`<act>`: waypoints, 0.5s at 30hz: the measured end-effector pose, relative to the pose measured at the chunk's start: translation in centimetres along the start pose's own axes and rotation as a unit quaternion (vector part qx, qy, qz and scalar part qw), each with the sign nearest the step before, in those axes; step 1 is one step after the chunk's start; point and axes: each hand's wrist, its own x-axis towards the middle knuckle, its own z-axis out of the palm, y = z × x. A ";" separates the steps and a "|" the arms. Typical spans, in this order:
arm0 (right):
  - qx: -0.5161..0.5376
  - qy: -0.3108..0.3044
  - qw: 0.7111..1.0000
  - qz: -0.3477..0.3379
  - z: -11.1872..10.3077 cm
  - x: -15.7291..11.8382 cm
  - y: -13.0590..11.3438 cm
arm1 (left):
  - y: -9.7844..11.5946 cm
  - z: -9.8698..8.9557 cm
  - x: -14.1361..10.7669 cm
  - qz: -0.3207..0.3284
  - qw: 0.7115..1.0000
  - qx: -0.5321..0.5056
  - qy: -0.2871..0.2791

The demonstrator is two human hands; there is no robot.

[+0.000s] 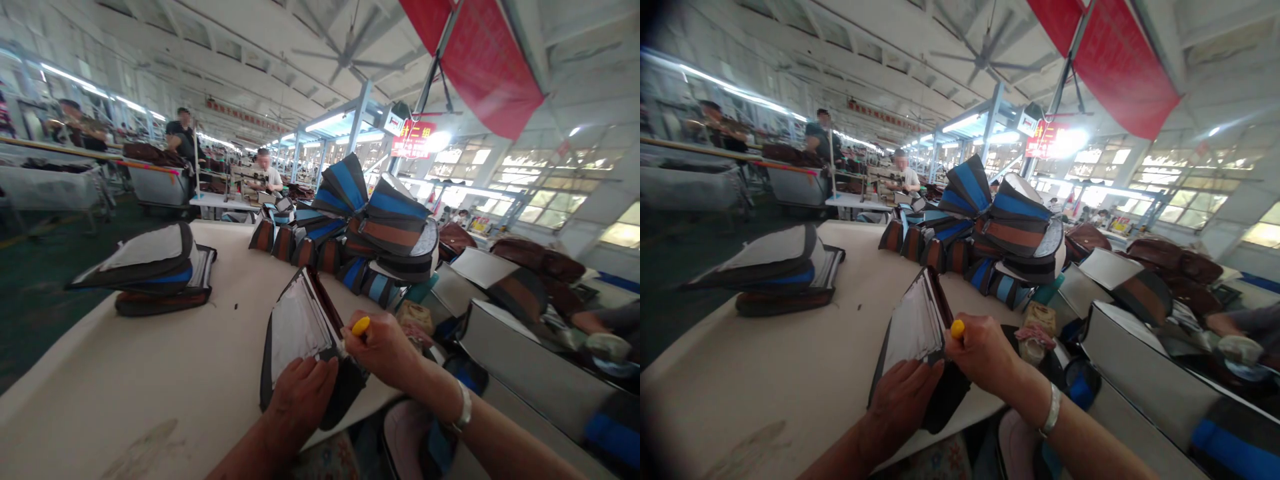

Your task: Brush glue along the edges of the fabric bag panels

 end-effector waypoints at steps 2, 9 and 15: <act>-0.005 0.031 0.999 0.010 -0.7 0.1 0.0 | -1.0 -0.7 -0.5 -0.020 1.000 -0.009 0.007; 0.252 0.168 0.940 0.154 -1.6 -2.4 -1.4 | -6.1 -6.2 -4.7 -0.167 0.986 0.006 0.013; 0.425 0.215 0.851 0.221 0.7 -5.1 -3.4 | -1.6 -8.8 -9.8 -0.383 0.916 0.081 0.091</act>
